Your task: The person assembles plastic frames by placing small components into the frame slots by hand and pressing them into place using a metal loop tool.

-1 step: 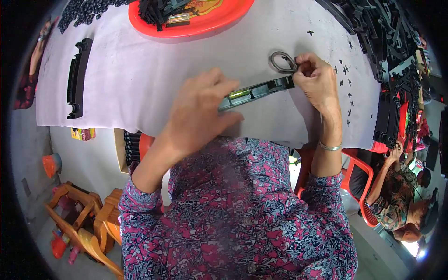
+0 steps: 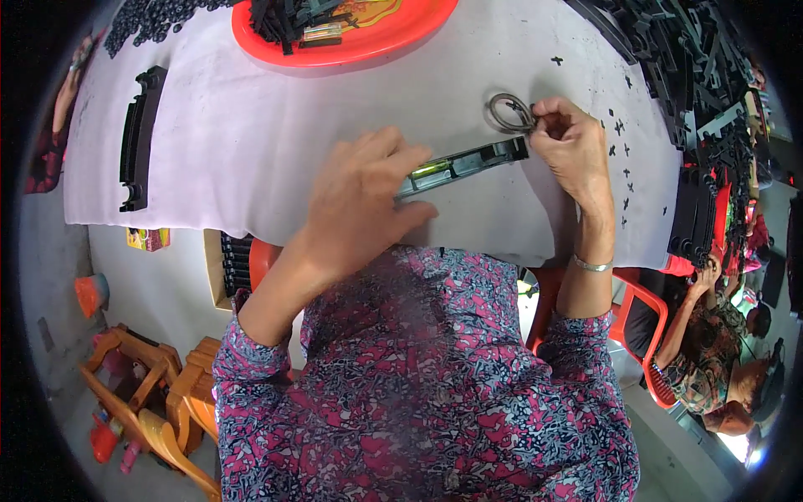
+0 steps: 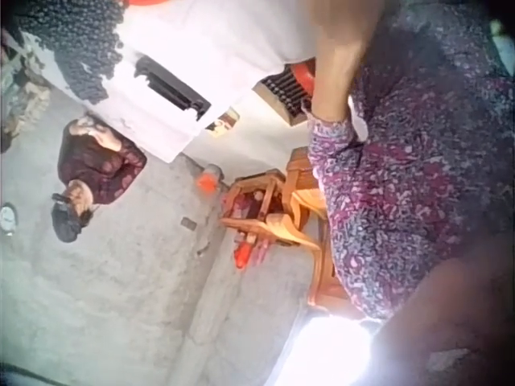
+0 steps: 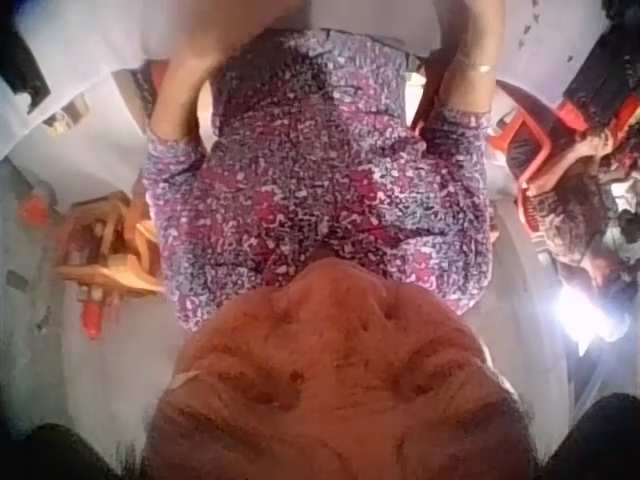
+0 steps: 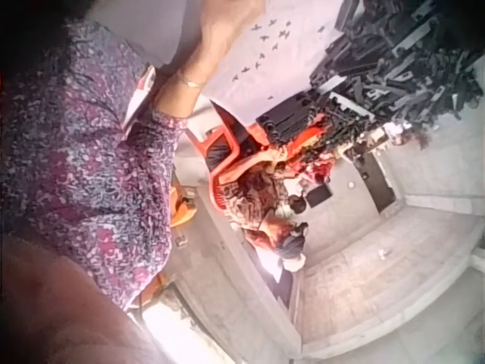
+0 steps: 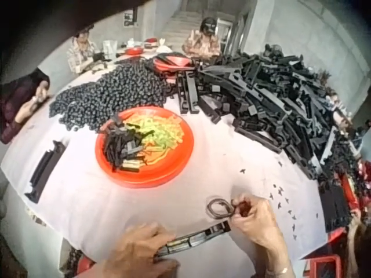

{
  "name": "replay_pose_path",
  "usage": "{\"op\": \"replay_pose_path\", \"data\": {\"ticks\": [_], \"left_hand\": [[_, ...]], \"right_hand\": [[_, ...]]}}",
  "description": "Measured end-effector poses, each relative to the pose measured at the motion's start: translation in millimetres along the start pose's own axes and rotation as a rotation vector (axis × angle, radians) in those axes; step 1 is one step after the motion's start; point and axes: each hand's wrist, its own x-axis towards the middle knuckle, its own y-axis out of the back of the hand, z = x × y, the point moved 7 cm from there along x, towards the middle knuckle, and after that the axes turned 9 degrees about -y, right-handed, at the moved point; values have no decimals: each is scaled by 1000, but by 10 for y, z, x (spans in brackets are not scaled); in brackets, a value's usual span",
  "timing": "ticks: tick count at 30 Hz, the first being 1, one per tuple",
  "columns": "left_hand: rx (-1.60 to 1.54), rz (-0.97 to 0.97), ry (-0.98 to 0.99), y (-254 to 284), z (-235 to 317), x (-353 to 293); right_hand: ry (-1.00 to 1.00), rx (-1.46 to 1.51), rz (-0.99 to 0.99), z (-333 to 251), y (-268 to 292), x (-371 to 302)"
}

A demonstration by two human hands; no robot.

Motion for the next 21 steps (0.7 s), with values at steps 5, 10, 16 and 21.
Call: {"op": "replay_pose_path", "data": {"ticks": [5,10,16,21], "left_hand": [[19,43,33,-55,-49,-20],[63,51,13,-83,-13,-7],[97,71,22,-107,-3,-19],[103,42,14,-143,-1,-21]], "right_hand": [[-186,688,-213,156,50,0],[-161,1509,-477,-39,-48,-105],[38,1748,-649,-479,43,-207],[255,1749,-638,-771,133,-220]]}}
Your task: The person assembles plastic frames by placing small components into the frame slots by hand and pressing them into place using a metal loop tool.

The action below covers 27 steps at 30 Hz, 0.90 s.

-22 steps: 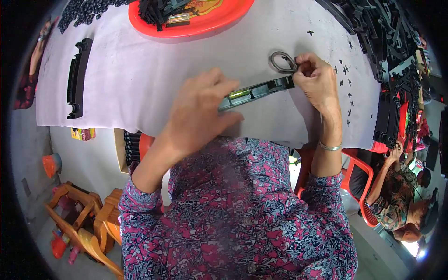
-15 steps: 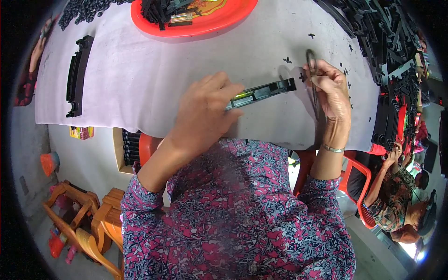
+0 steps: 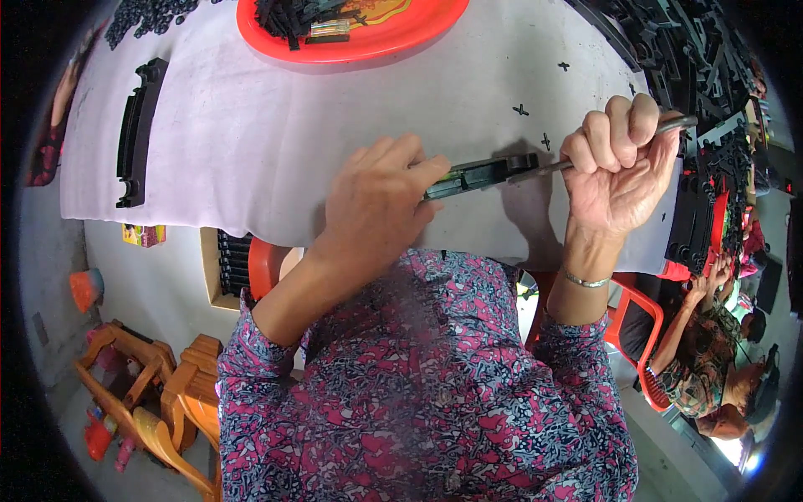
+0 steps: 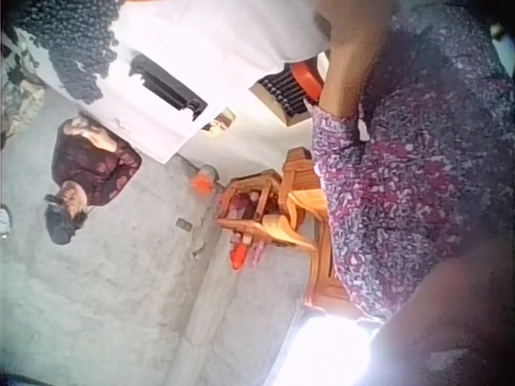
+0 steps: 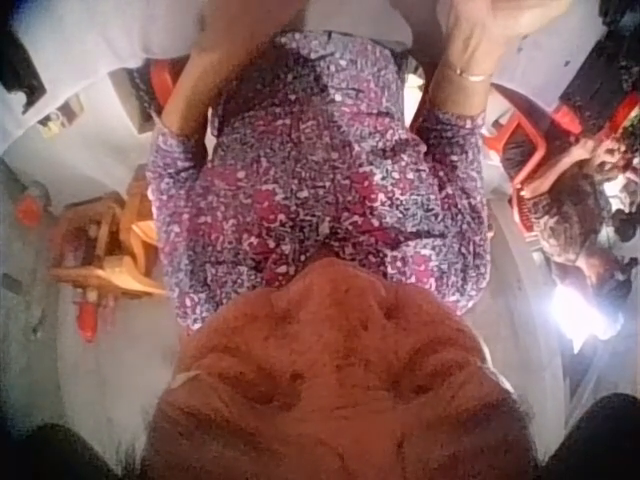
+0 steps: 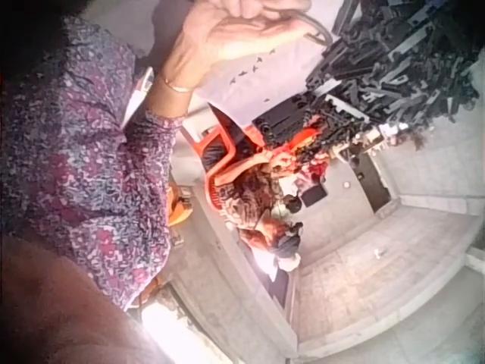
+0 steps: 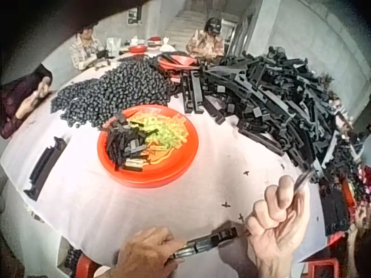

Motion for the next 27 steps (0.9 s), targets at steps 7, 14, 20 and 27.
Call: {"op": "replay_pose_path", "data": {"ticks": [7,14,20,27], "left_hand": [[20,-2,11,-36,25,-22],[70,-22,-38,-60,50,-48],[65,-101,-36,-88,92,2],[-136,-111,-40,-107,145,13]], "right_hand": [[-55,67,-72,119,23,40],[-58,95,-114,115,34,-2],[-66,100,-150,84,-34,-26],[-66,110,-172,71,-50,-52]]}}
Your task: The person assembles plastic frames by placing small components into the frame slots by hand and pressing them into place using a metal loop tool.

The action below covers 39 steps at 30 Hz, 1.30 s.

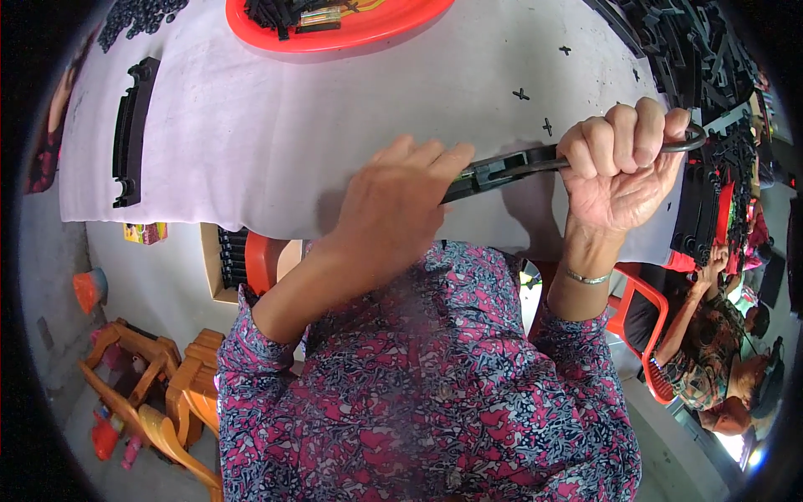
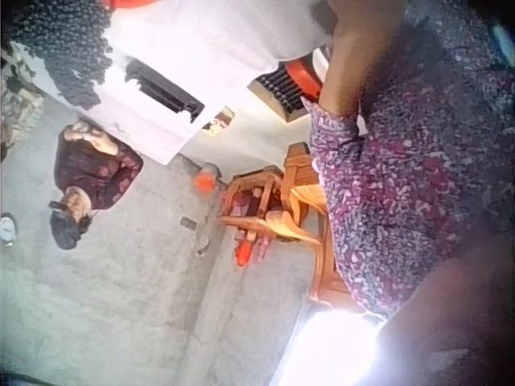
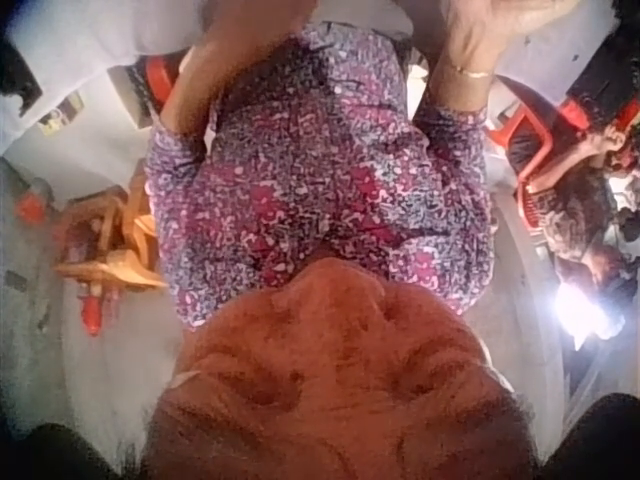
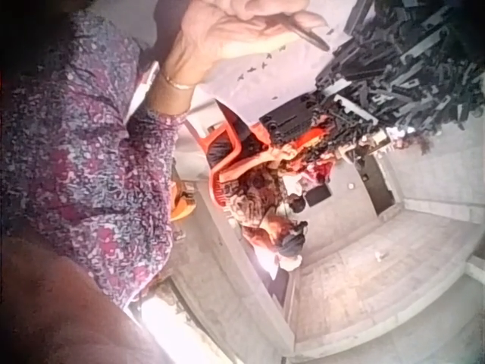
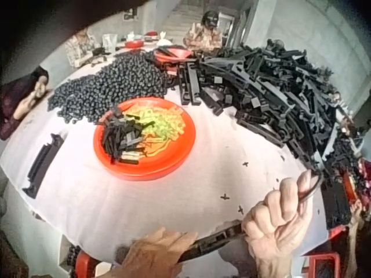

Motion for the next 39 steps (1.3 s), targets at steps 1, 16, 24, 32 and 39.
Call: {"op": "replay_pose_path", "data": {"ticks": [1,16,24,32,39], "left_hand": [[0,-2,-2,9,2,9],[-177,-104,-5,18,-74,-17],[-179,-141,-18,-3,-88,8],[-150,-68,-23,-1,-83,25],[-222,88,-39,87,-110,51]], "right_hand": [[0,0,6,1,11,-5],[-1,-17,164,87,325,-76],[-13,52,175,106,463,-68],[-2,19,174,117,371,-68],[19,-76,161,266,153,-41]]}}
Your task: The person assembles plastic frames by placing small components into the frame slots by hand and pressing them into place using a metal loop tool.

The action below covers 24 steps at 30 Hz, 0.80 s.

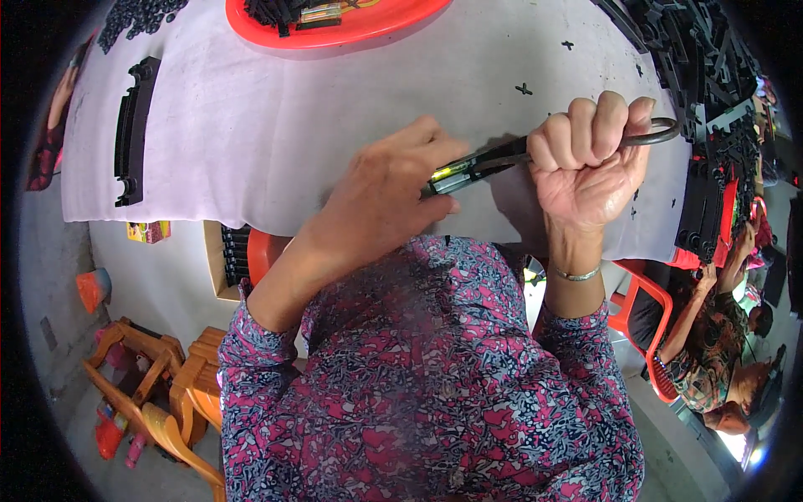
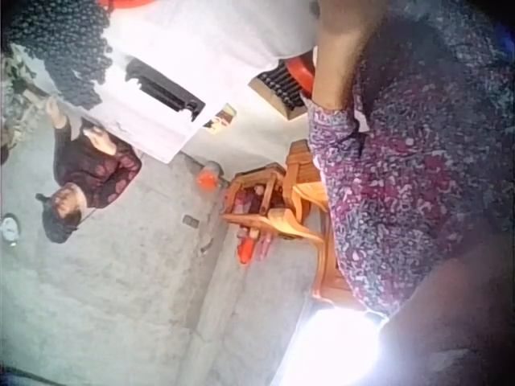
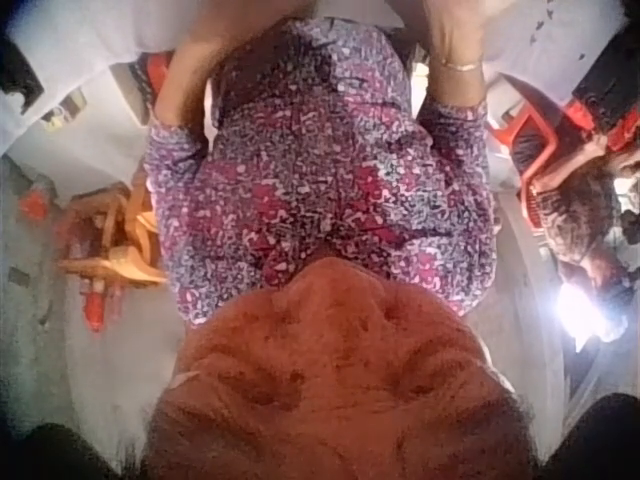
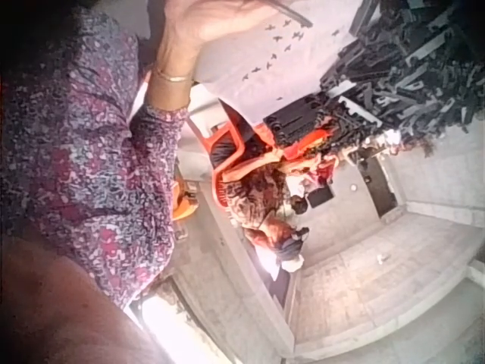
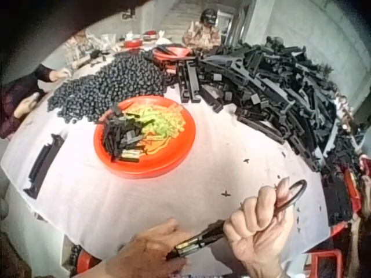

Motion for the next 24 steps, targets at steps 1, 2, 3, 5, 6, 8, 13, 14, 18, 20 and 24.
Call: {"op": "replay_pose_path", "data": {"ticks": [1,2,3,5,6,8,13,14,18,20,24], "left_hand": [[-1,0,0,6,-10,3],[23,-27,-14,2,-12,6],[47,-53,-29,-6,-7,7],[60,-45,-16,6,8,8],[73,-36,-3,17,12,7],[86,-50,13,27,9,-1],[107,-78,19,25,2,-4],[117,-84,19,21,5,-3],[147,-98,11,4,-2,2],[142,-90,10,0,-6,-3],[152,-88,16,-5,-21,-12]], "right_hand": [[-8,-12,12,21,0,-1],[-8,-13,13,40,-1,1],[-11,-24,35,63,13,3],[-19,-38,84,110,27,20],[-20,-38,84,109,31,20],[-28,-30,56,125,31,21],[-30,-82,40,124,-18,10],[-36,-93,35,126,-25,12],[-54,-95,31,127,-41,7],[-65,-90,62,135,-29,7],[-68,-137,80,158,-70,4]]}}
